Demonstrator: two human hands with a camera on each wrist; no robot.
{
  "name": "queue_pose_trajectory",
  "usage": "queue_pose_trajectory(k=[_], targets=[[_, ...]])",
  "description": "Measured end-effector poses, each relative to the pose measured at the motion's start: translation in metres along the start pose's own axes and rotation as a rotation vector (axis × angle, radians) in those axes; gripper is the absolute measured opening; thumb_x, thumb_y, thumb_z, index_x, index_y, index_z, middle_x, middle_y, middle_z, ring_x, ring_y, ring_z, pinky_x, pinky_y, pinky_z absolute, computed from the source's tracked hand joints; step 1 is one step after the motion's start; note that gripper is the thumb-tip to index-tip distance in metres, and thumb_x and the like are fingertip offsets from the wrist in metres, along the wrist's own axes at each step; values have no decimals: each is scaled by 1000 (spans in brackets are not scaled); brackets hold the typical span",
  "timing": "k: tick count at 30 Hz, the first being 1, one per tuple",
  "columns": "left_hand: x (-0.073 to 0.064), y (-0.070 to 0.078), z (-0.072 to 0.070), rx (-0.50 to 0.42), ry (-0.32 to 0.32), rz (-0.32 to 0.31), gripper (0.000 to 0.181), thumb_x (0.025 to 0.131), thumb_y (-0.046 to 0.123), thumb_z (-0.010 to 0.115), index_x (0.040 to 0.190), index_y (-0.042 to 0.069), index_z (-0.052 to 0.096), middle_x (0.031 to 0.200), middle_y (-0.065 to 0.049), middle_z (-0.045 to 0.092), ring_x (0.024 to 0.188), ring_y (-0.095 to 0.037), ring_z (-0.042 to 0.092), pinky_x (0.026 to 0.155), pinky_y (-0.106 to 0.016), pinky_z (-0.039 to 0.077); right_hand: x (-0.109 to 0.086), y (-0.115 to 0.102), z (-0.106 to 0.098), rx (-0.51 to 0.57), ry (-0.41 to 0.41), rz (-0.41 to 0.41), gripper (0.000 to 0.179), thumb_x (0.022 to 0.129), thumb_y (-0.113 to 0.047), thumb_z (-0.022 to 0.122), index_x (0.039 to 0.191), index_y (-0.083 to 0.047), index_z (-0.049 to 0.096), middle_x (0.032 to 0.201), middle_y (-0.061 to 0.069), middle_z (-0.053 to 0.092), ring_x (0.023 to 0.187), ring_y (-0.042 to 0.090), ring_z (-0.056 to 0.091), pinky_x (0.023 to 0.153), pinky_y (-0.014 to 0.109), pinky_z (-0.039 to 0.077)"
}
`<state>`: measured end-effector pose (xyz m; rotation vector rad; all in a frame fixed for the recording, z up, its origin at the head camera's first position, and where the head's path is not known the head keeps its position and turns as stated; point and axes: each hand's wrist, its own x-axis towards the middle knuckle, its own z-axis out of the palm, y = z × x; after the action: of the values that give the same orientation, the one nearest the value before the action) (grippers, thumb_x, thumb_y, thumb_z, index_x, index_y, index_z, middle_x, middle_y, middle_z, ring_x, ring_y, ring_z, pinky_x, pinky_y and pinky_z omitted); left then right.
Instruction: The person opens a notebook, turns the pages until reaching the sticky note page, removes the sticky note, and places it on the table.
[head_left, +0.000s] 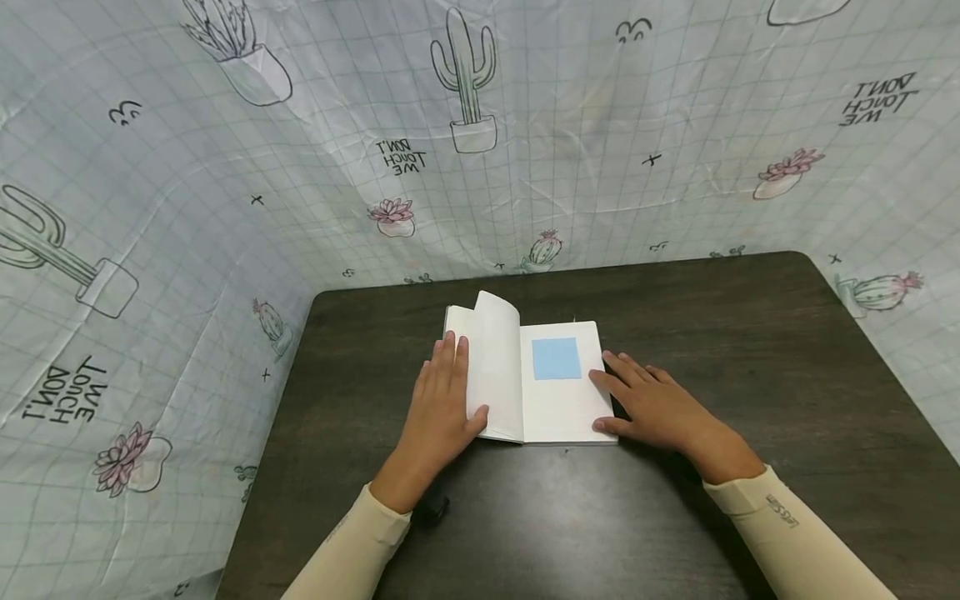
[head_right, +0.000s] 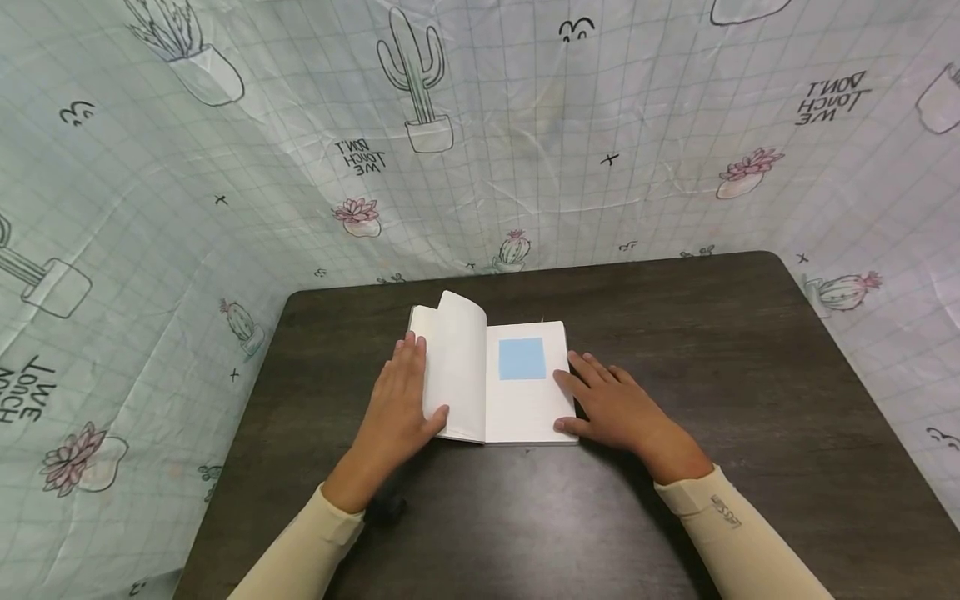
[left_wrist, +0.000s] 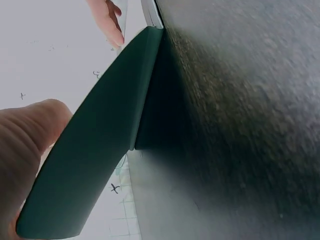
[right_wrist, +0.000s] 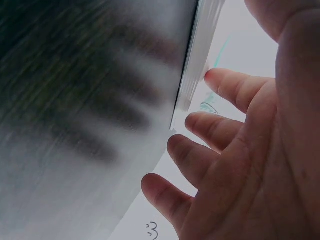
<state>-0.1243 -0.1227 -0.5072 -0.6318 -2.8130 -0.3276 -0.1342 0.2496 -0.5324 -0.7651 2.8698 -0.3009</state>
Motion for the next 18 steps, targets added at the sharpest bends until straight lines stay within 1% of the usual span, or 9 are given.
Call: queue_pose_trajectory(k=[4, 7, 11, 15, 18], targets=[[-2, -2, -1, 20, -8, 4, 116, 93, 33, 86, 174, 3, 9, 180, -22, 12, 165, -42, 21, 125, -63, 33, 0, 0, -1, 2, -1, 0, 88, 99, -64, 70, 166, -12, 44, 174, 23, 31, 158, 47, 35, 118, 71, 35], [-2, -3, 0, 35, -35, -4, 114, 93, 34, 85, 174, 5, 10, 180, -22, 9, 165, -42, 19, 126, -63, 31, -1, 0, -3, -4, 2, -5, 87, 100, -62, 70, 166, -12, 44, 174, 23, 32, 158, 48, 35, 118, 71, 36], [-2, -4, 1, 56, -72, -18, 110, 93, 34, 85, 174, 6, 15, 181, -22, 8, 165, -43, 18, 127, -63, 29, -1, 0, -4, -1, 3, -9, 86, 100, -61, 70, 166, -12, 45, 174, 24, 32, 158, 48, 35, 117, 71, 36], [-1, -3, 3, 64, -116, -27, 108, 94, 35, 82, 175, 10, 15, 181, -20, 4, 167, -42, 12, 129, -64, 24, -1, 1, -4, 4, 3, -10, 86, 100, -62, 70, 166, -13, 45, 174, 23, 31, 158, 47, 34, 117, 71, 36], [2, 0, 4, 72, -135, -14, 105, 94, 33, 79, 175, 12, 15, 182, -19, 3, 167, -40, 8, 129, -65, 20, -1, 2, -3, 1, 10, -14, 86, 100, -62, 70, 166, -13, 45, 174, 23, 32, 158, 47, 35, 117, 71, 37]])
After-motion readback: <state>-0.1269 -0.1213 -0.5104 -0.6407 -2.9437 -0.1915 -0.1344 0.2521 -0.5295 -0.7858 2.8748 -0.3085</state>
